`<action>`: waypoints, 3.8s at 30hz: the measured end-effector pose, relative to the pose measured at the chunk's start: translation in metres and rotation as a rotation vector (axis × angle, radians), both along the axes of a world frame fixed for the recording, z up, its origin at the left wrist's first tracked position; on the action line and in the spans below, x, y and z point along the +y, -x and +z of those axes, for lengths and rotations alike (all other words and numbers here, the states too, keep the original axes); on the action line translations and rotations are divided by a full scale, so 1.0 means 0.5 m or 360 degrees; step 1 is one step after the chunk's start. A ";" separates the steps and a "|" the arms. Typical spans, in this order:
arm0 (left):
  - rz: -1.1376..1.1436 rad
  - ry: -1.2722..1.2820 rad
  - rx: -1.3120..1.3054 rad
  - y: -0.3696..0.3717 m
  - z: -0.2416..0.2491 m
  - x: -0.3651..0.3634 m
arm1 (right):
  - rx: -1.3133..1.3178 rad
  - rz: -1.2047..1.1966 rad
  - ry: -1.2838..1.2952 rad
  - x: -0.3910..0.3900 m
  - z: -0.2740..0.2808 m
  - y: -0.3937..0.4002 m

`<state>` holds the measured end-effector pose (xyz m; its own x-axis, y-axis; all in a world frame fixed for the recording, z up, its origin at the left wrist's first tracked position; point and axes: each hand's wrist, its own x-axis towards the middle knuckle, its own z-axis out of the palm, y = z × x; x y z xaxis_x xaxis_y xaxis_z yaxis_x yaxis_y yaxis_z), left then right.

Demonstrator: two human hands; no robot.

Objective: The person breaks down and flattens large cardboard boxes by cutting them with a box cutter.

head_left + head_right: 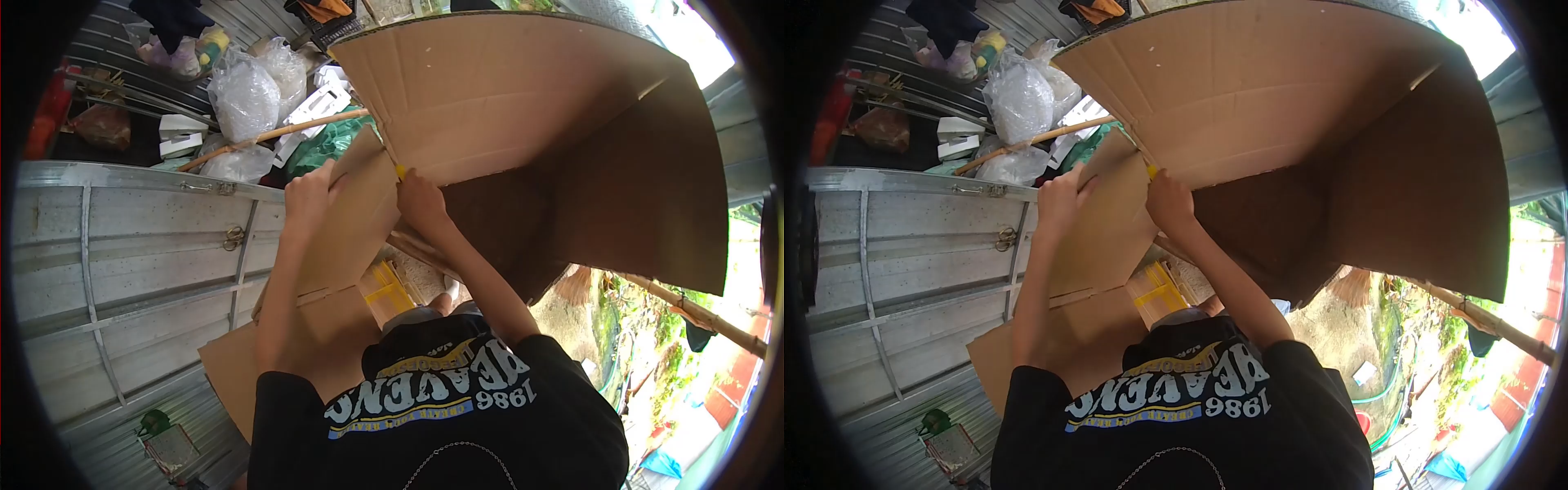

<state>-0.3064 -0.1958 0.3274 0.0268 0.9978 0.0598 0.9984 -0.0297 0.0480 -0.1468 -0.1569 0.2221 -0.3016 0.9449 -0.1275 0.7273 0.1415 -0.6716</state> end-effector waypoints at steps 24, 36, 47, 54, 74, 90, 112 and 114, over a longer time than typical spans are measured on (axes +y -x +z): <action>-0.0038 0.0004 -0.0046 -0.010 0.001 -0.001 | -0.0196 0.0070 0.0024 0.027 -0.105 0.005; -0.0012 -0.0012 -0.0049 -0.020 0.009 -0.026 | -0.0195 0.0050 0.0140 -0.005 -0.128 -0.013; 0.0102 -0.0005 -0.0043 -0.014 0.017 -0.017 | -0.0132 -0.0025 0.0260 -0.017 -0.164 -0.014; -0.0026 0.0041 -0.0077 -0.030 -0.002 -0.031 | -0.0173 -0.0053 0.0369 -0.002 -0.194 -0.003; 0.0285 -0.0182 -0.0174 0.095 0.018 -0.144 | -0.0183 -0.0061 0.0351 -0.067 -0.356 -0.058; 0.0695 -0.0559 -0.0397 0.110 0.025 -0.386 | 0.0308 0.0197 0.0136 -0.295 -0.166 -0.294; 0.1002 -0.1069 -0.0303 -0.259 0.259 -0.791 | 0.0613 0.0095 -0.0931 -0.209 0.045 -0.549; 0.1076 -0.1131 -0.0258 -0.296 0.251 -0.807 | 0.0593 -0.0068 -0.1075 -0.210 0.054 -0.526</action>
